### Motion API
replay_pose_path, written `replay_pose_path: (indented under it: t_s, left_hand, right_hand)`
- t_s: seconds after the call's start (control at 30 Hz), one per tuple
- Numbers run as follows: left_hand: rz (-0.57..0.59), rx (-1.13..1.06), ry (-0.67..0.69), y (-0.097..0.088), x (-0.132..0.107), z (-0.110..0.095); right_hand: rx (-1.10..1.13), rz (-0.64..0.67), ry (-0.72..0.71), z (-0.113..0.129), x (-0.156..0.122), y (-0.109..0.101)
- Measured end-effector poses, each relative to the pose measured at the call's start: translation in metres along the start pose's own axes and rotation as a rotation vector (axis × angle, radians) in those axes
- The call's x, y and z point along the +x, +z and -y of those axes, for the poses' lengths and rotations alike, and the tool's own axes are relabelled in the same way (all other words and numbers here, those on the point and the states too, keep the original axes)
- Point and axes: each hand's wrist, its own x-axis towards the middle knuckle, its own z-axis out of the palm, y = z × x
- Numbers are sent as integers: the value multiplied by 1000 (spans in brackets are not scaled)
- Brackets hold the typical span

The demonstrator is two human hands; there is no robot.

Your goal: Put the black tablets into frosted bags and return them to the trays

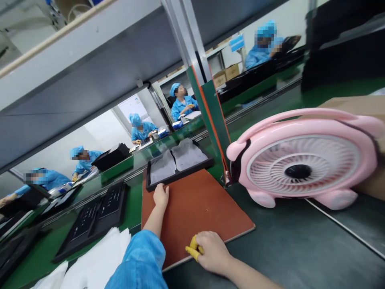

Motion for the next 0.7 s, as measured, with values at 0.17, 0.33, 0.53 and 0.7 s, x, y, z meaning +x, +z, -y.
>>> replay_pose_path:
  t_s: [0.17,0.33,0.53,0.7]
  left_hand:
    - [-115,77,177,-3,10,11]
    - [-243,20,207,8,22,9]
    - [-269,68,209,-22,37,18]
    - [-415,263,-134,-97,42,69]
  right_hand:
    - [-6,2,24,-5,1,5]
    - [-32,38,16,-11,3,10]
    - [15,51,-4,-14,2,11]
    - [35,27,-8,-13,2,11]
